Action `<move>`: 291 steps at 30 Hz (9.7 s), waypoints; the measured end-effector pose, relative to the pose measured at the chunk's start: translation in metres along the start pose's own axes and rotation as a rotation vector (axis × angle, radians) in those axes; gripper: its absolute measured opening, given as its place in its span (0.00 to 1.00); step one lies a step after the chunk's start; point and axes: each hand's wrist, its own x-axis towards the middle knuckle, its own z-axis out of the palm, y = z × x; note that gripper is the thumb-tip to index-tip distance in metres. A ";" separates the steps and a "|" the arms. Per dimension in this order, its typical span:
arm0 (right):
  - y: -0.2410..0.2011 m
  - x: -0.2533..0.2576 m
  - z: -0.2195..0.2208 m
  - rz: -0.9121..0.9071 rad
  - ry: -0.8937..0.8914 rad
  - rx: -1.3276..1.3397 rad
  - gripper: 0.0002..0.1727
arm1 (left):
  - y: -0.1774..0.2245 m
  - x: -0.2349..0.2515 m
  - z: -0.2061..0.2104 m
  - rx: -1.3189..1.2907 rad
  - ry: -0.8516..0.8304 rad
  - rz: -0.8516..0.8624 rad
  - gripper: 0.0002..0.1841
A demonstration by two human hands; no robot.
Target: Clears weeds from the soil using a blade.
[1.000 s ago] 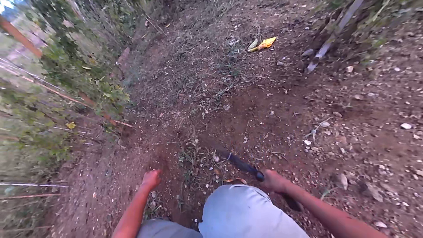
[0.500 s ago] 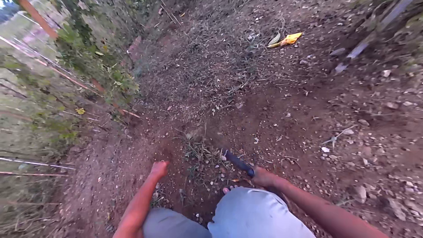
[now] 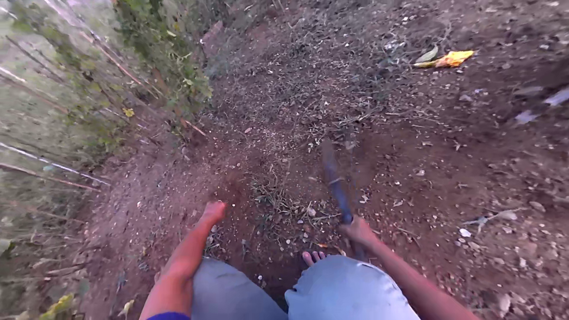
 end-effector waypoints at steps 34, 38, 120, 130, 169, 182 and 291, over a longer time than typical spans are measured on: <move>-0.022 0.023 -0.136 -0.016 0.189 0.143 0.18 | -0.002 0.010 0.012 0.012 -0.012 -0.001 0.24; -0.033 0.058 -0.116 0.001 0.329 0.595 0.16 | -0.001 0.006 0.005 0.017 -0.005 -0.031 0.24; -0.045 0.013 -0.019 -0.054 0.308 1.028 0.30 | 0.006 0.016 0.002 0.017 0.041 0.035 0.24; 0.016 -0.011 -0.051 0.065 -0.089 0.407 0.29 | 0.011 0.015 -0.002 0.023 0.037 0.061 0.24; 0.010 0.010 -0.060 0.050 -0.134 0.407 0.29 | -0.003 0.017 0.013 -0.148 -0.162 0.095 0.30; 0.021 -0.005 -0.056 0.219 -0.085 0.457 0.31 | 0.004 0.017 0.012 -0.090 -0.179 0.061 0.31; -0.056 0.079 0.007 0.131 -0.364 0.058 0.38 | 0.002 0.009 0.004 -0.202 -0.132 0.036 0.31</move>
